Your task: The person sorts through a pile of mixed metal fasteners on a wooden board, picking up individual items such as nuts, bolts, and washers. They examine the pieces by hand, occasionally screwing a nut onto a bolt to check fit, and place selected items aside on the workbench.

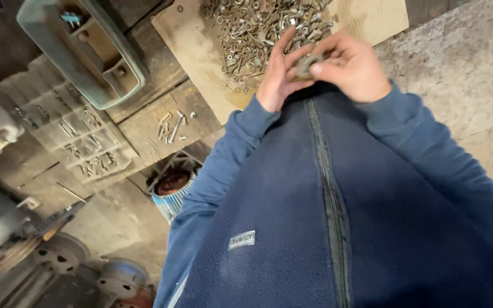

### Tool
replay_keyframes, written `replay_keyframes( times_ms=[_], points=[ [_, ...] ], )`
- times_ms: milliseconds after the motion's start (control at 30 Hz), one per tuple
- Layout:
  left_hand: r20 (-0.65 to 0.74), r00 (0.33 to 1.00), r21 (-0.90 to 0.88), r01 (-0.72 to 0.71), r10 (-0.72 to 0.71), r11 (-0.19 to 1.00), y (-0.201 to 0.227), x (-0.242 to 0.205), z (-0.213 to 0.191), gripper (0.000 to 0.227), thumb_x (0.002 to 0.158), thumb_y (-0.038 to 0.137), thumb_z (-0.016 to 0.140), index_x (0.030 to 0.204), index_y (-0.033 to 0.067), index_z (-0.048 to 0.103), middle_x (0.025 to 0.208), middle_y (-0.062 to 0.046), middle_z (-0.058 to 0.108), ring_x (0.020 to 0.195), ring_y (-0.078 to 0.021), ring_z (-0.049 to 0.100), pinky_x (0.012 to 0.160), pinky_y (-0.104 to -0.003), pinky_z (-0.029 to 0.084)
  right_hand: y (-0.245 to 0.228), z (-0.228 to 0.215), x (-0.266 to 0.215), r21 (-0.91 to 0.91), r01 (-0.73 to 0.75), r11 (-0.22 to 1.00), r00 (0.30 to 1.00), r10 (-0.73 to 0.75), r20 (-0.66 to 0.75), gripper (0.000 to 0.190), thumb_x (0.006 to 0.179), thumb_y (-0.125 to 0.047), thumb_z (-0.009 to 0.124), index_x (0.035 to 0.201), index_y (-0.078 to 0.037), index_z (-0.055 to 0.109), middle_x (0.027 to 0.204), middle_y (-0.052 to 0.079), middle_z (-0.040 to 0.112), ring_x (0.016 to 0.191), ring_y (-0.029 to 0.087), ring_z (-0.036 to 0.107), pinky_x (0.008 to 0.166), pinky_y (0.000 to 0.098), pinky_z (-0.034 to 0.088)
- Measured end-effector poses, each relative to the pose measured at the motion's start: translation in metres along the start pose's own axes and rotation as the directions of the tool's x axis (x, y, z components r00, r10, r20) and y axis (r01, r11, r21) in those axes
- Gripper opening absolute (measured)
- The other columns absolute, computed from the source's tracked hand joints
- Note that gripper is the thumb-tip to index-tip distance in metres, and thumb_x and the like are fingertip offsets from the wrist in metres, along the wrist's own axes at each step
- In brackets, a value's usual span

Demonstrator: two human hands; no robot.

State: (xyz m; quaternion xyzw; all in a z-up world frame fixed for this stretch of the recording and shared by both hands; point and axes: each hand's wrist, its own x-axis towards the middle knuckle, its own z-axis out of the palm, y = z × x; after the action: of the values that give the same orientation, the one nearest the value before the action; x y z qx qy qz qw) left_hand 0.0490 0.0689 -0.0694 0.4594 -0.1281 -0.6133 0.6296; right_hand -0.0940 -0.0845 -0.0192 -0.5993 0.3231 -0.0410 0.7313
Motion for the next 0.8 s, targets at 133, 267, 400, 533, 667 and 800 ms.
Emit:
replay_keyframes(
  times_ms=[133, 267, 400, 533, 667, 800],
  points=[
    [-0.032, 0.999, -0.368, 0.006, -0.019, 0.93, -0.004, -0.006, 0.005, 0.086, 0.101, 0.066, 0.035, 0.16, 0.0049, 0.027, 0.155, -0.031, 0.045, 0.139, -0.0433, 0.054, 0.114, -0.057, 0.051, -0.008, 0.031, -0.004, 0.033, 0.261, 0.965, 0.965, -0.26, -0.036, 0.022, 0.095, 0.016, 0.059, 0.115, 0.009, 0.057, 0.131, 0.026, 0.062, 0.106, 0.029, 0.066, 0.094, 0.0325, 0.057],
    [-0.028, 0.997, -0.584, -0.077, 0.075, 0.808, -0.017, -0.01, 0.0, 0.084, 0.106, 0.064, 0.038, 0.16, 0.0001, 0.03, 0.151, -0.03, 0.049, 0.134, -0.0386, 0.058, 0.114, -0.051, 0.051, -0.025, 0.033, -0.009, -0.514, 0.476, 0.714, 0.802, -0.592, -0.08, 0.017, 0.086, 0.015, 0.07, 0.103, 0.012, 0.068, 0.125, 0.024, 0.066, 0.108, 0.037, 0.066, 0.093, 0.042, 0.055],
    [-0.129, 0.98, -0.567, -0.199, 0.152, 0.799, -0.019, -0.004, 0.026, 0.086, 0.109, 0.066, 0.03, 0.16, -0.0033, 0.032, 0.14, -0.025, 0.057, 0.106, -0.0236, 0.066, 0.084, -0.03, 0.059, -0.025, 0.025, 0.003, -0.545, 0.609, 0.577, 0.756, -0.63, 0.177, 0.017, 0.085, -0.002, 0.082, 0.101, 0.004, 0.079, 0.118, 0.019, 0.07, 0.112, 0.035, 0.061, 0.102, 0.0463, 0.05],
    [-0.134, 0.957, -0.638, -0.281, 0.256, 0.717, -0.023, 0.011, 0.044, 0.083, 0.112, 0.067, 0.028, 0.161, -0.0007, 0.035, 0.144, -0.026, 0.057, 0.13, -0.0335, 0.058, 0.112, -0.042, 0.048, -0.023, -0.01, 0.006, -0.532, 0.702, 0.474, 0.702, -0.584, 0.406, 0.044, 0.087, -0.028, 0.085, 0.119, 0.001, 0.077, 0.14, 0.021, 0.059, 0.134, 0.038, 0.049, 0.114, 0.0527, 0.034],
    [-0.179, 0.928, -0.698, -0.355, 0.328, 0.623, -0.037, 0.039, 0.072, 0.083, 0.114, 0.066, 0.029, 0.161, -0.0022, 0.035, 0.151, -0.03, 0.054, 0.135, -0.0371, 0.059, 0.116, -0.044, 0.049, -0.022, -0.054, 0.011, -0.564, 0.756, 0.331, 0.618, -0.645, 0.449, 0.027, 0.086, -0.014, 0.088, 0.111, -0.004, 0.082, 0.135, 0.015, 0.063, 0.125, 0.036, 0.057, 0.108, 0.0505, 0.044],
    [-0.195, 0.912, -0.7, -0.388, 0.361, 0.599, -0.04, 0.064, 0.103, 0.081, 0.116, 0.064, 0.027, 0.162, -0.002, 0.035, 0.149, -0.029, 0.056, 0.14, -0.0366, 0.055, 0.12, -0.042, 0.046, -0.036, -0.085, 0.024, -0.587, 0.765, 0.267, 0.599, -0.629, 0.495, 0.028, 0.091, -0.019, 0.088, 0.114, -0.005, 0.08, 0.137, 0.014, 0.062, 0.127, 0.035, 0.055, 0.107, 0.0501, 0.042]
  ],
)
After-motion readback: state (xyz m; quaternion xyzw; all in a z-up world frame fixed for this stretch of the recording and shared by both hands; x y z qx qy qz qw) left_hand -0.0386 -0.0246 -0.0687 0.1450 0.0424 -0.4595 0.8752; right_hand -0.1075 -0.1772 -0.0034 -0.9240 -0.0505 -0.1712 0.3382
